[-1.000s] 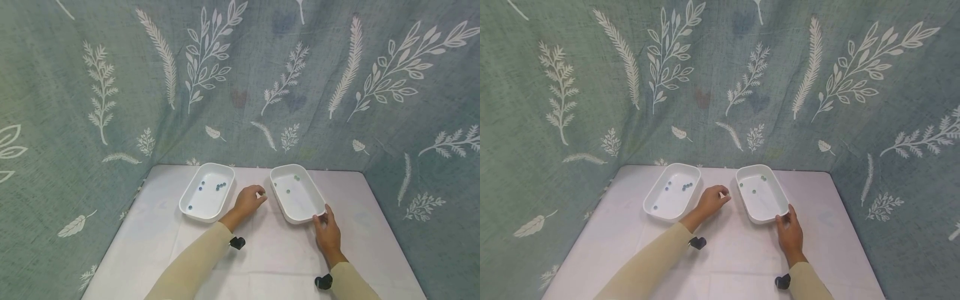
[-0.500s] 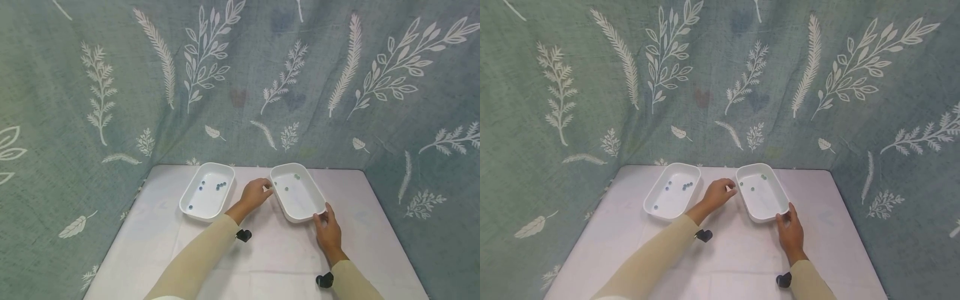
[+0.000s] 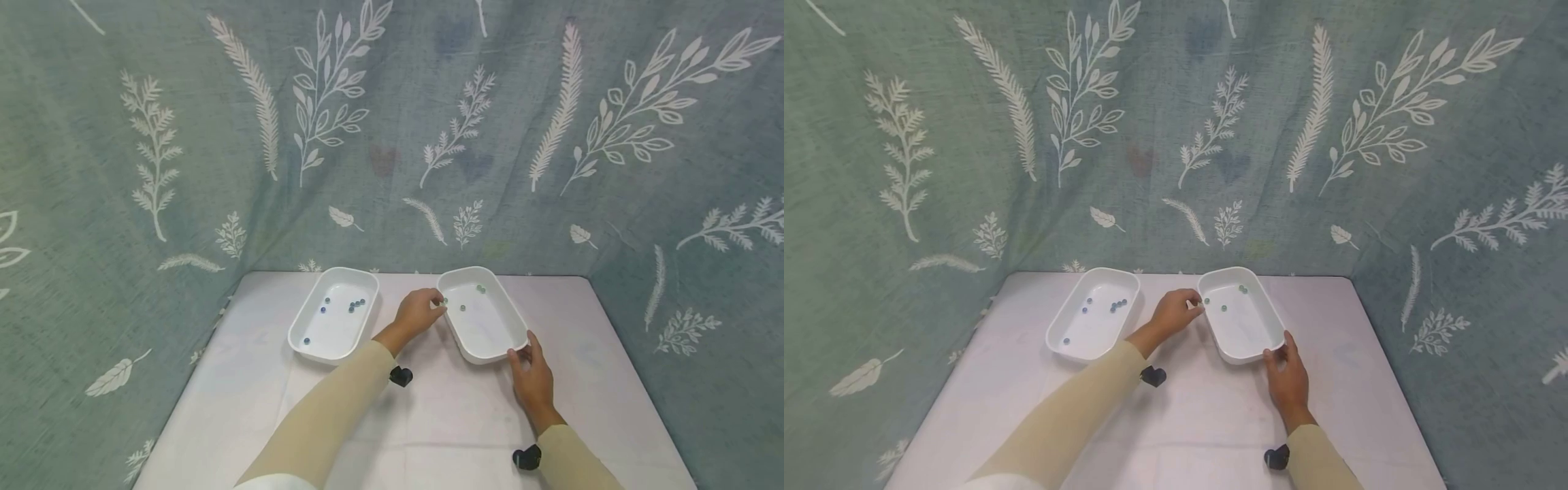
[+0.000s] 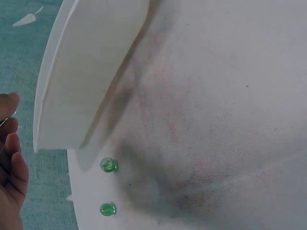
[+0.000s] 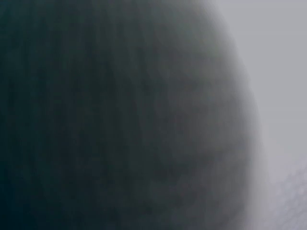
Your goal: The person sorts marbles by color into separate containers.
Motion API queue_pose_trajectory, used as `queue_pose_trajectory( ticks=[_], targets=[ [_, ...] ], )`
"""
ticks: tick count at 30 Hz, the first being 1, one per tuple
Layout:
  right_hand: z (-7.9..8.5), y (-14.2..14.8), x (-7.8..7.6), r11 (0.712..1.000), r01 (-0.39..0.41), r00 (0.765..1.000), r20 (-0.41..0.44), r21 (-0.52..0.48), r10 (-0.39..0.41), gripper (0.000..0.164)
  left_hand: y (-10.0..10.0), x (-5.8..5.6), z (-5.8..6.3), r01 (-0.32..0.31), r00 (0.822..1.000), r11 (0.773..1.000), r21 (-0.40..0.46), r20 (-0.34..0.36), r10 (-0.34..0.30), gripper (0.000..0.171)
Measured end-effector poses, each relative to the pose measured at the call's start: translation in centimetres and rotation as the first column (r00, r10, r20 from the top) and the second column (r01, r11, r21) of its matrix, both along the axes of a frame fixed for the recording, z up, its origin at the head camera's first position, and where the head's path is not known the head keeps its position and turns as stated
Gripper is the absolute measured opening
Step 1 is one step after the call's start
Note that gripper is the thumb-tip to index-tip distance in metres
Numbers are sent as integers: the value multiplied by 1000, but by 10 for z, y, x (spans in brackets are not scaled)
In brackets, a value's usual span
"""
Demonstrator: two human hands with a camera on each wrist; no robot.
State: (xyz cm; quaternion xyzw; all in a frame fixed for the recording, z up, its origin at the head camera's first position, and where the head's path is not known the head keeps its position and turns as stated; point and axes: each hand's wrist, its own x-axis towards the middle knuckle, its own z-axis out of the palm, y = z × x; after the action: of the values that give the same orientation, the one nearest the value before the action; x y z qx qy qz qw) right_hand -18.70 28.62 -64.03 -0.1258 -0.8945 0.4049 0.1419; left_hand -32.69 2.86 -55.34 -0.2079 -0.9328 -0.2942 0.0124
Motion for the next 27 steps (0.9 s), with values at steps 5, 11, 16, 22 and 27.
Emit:
queue_pose_trajectory(
  ticks=[5, 11, 16, 22, 27],
  targets=[
    [-1, 2, -2, 1000, 3, 1000, -16, 13, -3, 72, 3, -7, -2, 2, 1000, 1000, 6, -5, -2, 18],
    [0, 1, -1, 1000, 5, 1000, -12, 22, -5, 72, 5, -12, -4, -7, 1000, 1000, 1, 7, 7, 18],
    [2, -1, 0, 1000, 6, 1000, -9, 10, -6, 72, 5, -16, -6, -23, 1000, 1000, 13, 20, 22, 18],
    [3, -1, 1, 1000, -4, 1000, -7, -14, 4, 73, 6, -23, -9, -45, 999, 999, 9, 25, 45, 19],
    [2, 0, 1, 1000, -8, 1000, -15, -17, 7, 73, 12, -24, -10, -56, 996, 998, 11, 63, 55, 19]
  ],
)
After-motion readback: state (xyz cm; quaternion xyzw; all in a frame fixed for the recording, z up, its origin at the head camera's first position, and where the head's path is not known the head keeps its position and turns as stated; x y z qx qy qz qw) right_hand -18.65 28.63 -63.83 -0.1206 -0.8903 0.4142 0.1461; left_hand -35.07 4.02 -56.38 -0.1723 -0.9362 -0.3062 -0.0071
